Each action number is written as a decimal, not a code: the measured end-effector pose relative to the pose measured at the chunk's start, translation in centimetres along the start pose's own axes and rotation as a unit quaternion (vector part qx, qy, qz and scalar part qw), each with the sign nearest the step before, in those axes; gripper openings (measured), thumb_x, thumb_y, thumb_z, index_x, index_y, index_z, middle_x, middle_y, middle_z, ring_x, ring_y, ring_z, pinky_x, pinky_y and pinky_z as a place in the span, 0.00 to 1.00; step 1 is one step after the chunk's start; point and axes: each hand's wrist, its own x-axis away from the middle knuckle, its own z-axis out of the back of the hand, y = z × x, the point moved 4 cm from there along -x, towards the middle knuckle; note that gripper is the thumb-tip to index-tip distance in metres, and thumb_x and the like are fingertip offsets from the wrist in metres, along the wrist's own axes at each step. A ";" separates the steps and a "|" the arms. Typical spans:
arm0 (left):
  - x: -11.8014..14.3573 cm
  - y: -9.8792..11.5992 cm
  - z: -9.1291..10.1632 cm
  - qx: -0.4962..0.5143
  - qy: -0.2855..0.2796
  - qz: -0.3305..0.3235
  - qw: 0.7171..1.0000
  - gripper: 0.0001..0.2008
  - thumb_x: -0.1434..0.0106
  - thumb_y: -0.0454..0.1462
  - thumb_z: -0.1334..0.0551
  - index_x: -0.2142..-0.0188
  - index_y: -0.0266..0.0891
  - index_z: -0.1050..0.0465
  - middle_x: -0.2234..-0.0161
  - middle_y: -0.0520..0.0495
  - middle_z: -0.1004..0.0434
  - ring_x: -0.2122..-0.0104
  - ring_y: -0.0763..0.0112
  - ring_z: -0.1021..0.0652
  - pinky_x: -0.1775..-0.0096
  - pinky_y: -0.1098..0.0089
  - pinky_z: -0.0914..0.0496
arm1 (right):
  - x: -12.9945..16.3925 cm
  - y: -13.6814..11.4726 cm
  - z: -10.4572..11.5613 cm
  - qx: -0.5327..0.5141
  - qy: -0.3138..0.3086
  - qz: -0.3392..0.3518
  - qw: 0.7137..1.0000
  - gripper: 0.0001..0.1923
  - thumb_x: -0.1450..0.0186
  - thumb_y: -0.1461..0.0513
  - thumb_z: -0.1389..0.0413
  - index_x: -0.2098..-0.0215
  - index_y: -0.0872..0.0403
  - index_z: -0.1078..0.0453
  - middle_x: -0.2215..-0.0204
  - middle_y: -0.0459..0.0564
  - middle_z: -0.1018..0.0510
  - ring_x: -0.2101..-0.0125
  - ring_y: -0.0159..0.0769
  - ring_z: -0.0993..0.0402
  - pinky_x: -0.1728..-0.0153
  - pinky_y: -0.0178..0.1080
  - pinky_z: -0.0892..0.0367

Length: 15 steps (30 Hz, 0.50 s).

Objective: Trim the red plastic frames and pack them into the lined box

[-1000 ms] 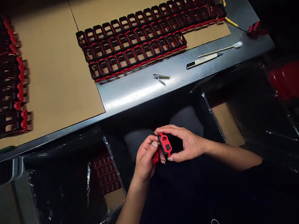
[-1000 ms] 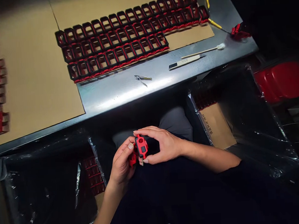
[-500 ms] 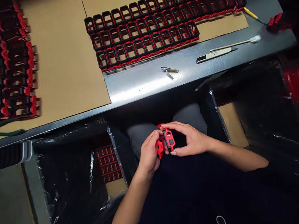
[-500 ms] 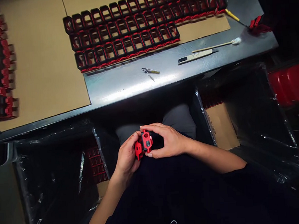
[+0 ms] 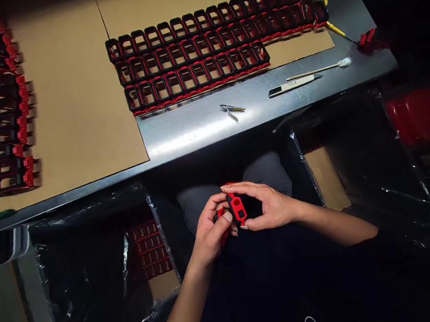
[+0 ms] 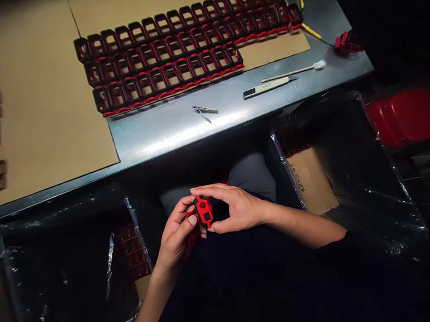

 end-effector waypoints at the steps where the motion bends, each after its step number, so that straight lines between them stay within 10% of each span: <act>1: 0.1 0.0 0.1 -0.018 -0.003 -0.010 1.000 0.21 0.41 0.44 0.31 0.51 0.43 0.31 0.66 0.53 0.27 0.77 0.79 0.28 0.75 0.77 0.29 | 0.0 0.0 0.0 -0.005 0.000 0.007 1.000 0.41 0.45 0.65 0.35 0.35 0.50 0.39 0.40 0.56 0.29 0.39 0.44 0.33 0.38 0.47 0.38; 10: 0.6 1.2 0.0 -0.129 0.026 -0.046 0.990 0.21 0.44 0.43 0.29 0.55 0.40 0.31 0.66 0.51 0.24 0.71 0.77 0.27 0.68 0.77 0.29 | -0.1 -0.3 0.0 -0.006 -0.008 0.051 0.999 0.42 0.44 0.60 0.32 0.34 0.50 0.40 0.40 0.57 0.29 0.38 0.45 0.33 0.38 0.49 0.38; 15: 1.1 1.2 0.1 -0.149 0.066 -0.027 0.986 0.23 0.45 0.42 0.29 0.53 0.39 0.32 0.67 0.51 0.24 0.72 0.76 0.27 0.69 0.76 0.30 | 0.5 0.2 1.2 -0.105 0.009 -0.036 0.994 0.34 0.42 0.58 0.33 0.39 0.53 0.34 0.43 0.58 0.28 0.45 0.44 0.28 0.49 0.44 0.28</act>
